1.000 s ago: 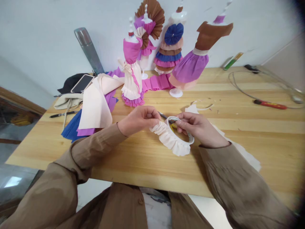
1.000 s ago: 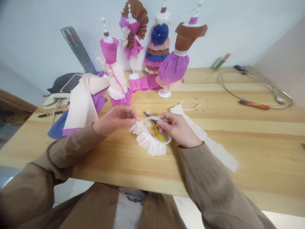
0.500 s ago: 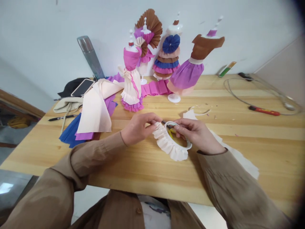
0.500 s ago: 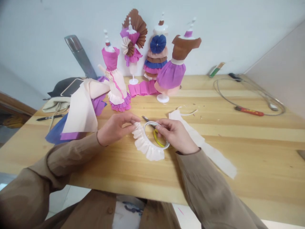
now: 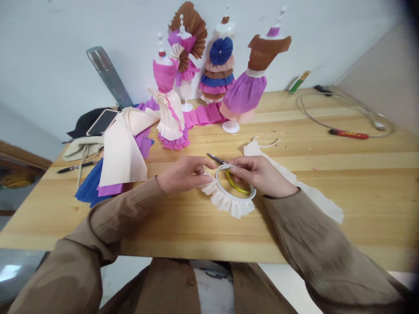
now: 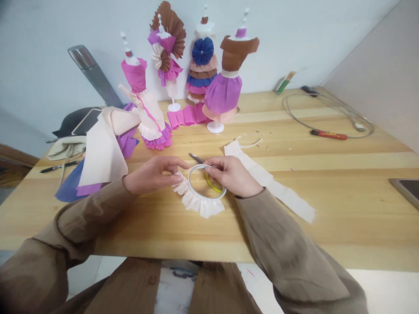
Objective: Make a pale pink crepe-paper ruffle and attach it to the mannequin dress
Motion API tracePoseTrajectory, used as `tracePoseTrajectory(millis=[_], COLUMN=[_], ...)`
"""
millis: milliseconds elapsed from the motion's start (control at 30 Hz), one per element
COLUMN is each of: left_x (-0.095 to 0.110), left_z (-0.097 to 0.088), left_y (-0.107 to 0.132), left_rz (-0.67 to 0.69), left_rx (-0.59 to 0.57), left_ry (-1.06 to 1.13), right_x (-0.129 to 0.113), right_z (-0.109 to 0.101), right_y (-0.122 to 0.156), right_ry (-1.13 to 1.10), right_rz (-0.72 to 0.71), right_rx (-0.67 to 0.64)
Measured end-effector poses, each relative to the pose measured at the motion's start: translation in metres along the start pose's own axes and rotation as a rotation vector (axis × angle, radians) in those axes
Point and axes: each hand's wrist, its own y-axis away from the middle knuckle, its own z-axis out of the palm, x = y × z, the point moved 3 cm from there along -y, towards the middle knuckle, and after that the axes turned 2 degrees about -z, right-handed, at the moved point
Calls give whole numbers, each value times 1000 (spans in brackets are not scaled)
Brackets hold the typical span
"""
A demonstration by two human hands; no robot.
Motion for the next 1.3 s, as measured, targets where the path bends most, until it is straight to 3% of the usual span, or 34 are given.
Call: tracePoseTrajectory(millis=[133, 233, 433, 600, 667, 733, 900, 1067, 1167, 1300], left_x=[-1, 3, 16, 24, 26, 26, 21, 10, 5, 3], left_z=[-1, -2, -1, 1, -1, -6, -16, -14, -10, -10], left_y=[0, 2, 9, 12, 12, 11, 6, 1, -1, -1], left_rz=[-8, 41, 381, 364, 334, 291, 172, 111, 128, 112], left_rx=[-141, -158, -99, -410, -468, -474, -368, -227, -208, -228], left_ry=[-36, -115, -191, -28, 54, 144, 441, 539, 570, 666], right_x=[-3, -7, -12, -11, -11, -10, -6, -9, -16, -18], right_z=[2, 4, 6, 6, 7, 5, -8, -19, -25, -26], right_y=[1, 2, 2, 3, 3, 4, 4, 11, 14, 16], right_ry=[6, 5, -39, -103, -154, -194, -211, -330, -350, -319], right_rz=[-9, -13, -24, 13, 21, 5, -45, -62, -162, -181], right_rx=[-84, -141, -236, -291, -292, -229, 124, 289, 269, 76])
